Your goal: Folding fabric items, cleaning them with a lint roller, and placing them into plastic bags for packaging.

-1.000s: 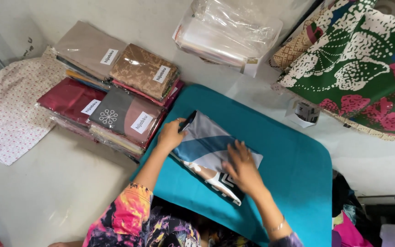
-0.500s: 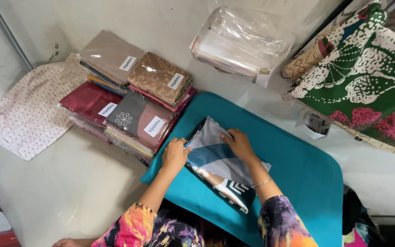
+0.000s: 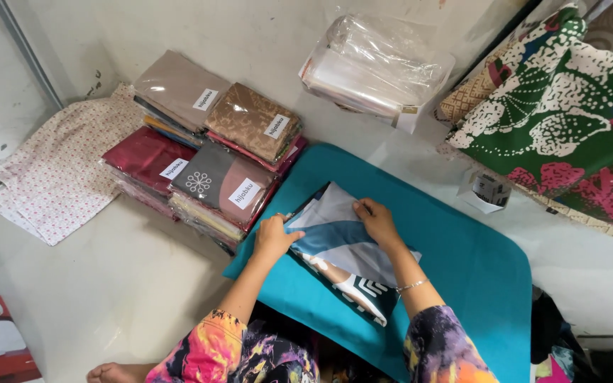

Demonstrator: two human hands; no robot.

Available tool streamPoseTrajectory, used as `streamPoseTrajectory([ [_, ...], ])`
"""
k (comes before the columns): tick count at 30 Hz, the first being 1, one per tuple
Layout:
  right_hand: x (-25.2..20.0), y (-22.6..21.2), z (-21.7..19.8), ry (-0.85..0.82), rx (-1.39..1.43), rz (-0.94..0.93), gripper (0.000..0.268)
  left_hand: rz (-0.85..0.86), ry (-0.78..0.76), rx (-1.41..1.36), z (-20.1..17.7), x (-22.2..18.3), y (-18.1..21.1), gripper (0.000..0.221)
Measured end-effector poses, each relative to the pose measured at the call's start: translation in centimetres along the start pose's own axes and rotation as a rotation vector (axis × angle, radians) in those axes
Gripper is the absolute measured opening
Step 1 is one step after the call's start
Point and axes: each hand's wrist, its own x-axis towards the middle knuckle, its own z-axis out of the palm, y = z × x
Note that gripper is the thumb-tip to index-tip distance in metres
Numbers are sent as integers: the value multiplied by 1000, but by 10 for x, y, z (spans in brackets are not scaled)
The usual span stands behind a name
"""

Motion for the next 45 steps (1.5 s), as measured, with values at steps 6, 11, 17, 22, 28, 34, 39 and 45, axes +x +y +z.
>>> streamPoseTrajectory([
  [6, -63, -23, -47, 174, 217, -91, 29, -1, -126, -578, -41, -62, 69, 58],
  [11, -119, -44, -117, 304, 442, -9, 31, 366, -131, -674, 5, -35, 125, 42],
  [17, -138, -4, -207, 605, 583, -323, 12, 1057, 68, -432, 16, -50, 232, 21],
  [22, -229, -21, -221, 793, 391, -460, 37, 1449, -22, -220, 22, -85, 211, 61],
  [28, -284, 119, -132, 467, -410, -708, 50, 1618, 279, 285, 99, -102, 55, 25],
  [34, -308, 109, -96, 321, -932, -827, 58, 1824, -100, 492, 91, -105, 53, 6],
  [39, -276, 107, -111, -21, -1107, -958, 71, 1769, -476, 863, 120, -60, 60, 94],
  [45, -258, 141, -125, -26, -237, -556, 58, 1122, -672, 349, 91, -72, 97, 36],
])
